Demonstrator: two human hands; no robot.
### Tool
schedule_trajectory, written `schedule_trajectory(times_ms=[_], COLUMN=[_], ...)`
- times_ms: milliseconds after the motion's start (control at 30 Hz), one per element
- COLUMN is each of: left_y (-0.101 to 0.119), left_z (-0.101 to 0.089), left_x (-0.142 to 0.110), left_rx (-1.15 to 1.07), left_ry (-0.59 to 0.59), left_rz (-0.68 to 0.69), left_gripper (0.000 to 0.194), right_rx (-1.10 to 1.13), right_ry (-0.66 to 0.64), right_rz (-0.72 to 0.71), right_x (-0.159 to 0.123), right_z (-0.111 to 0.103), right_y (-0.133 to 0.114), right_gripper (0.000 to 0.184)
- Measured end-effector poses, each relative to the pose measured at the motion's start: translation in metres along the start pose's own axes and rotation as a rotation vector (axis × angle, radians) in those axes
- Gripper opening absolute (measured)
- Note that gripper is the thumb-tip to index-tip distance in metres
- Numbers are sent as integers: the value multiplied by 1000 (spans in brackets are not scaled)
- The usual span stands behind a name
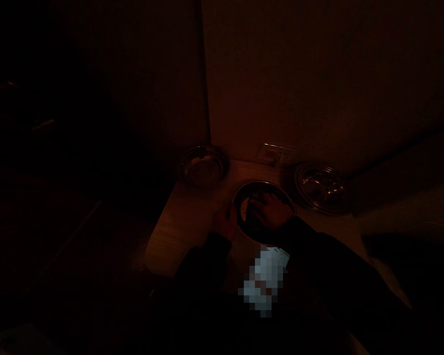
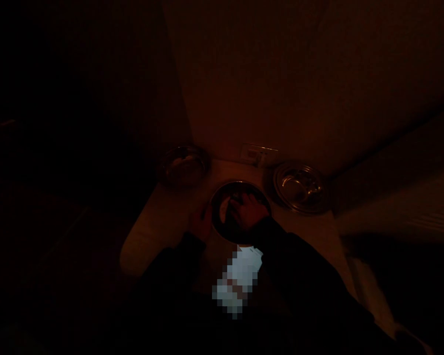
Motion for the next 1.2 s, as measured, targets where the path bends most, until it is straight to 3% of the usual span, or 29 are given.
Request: schedule_trajectory(times_ms=[167,333,533,800,1033,1200], left_y=[-2,1,1,0,5,8], left_z=[1,1,1,1,-1,-2], left_x=[0,-1,-1,-1,-3,-3], left_rx=[1,-3,-12,8,62,86], left_ry=[-2,9,-30,-19,-17,-35], left_rz=[-3,-21,-26,-7,-50,-58], left_gripper=[30,29,31,30,31,32], right_rx=[-36,-21,24,-35,-45,-35], right_ry=[0,97,37,22,-45,-35], right_rz=[-12,-153,-216,-114,-252,-214], right_x=[-8,-19,-19,1,-14,-9], right_z=[-7,1,11,-7,-13,-9], right_y=[-2,-1,-3,-22,-28,-27], right_gripper=[44,38,44,43,37,40])
Point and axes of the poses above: each hand's wrist, its own x-axis towards the middle knuckle, its own z-axis out of the palm, y = z × x, the point moved 3 cm from there along x, towards the middle knuckle, and after that the axes turned 9 degrees about -x, right-handed, at the moved point
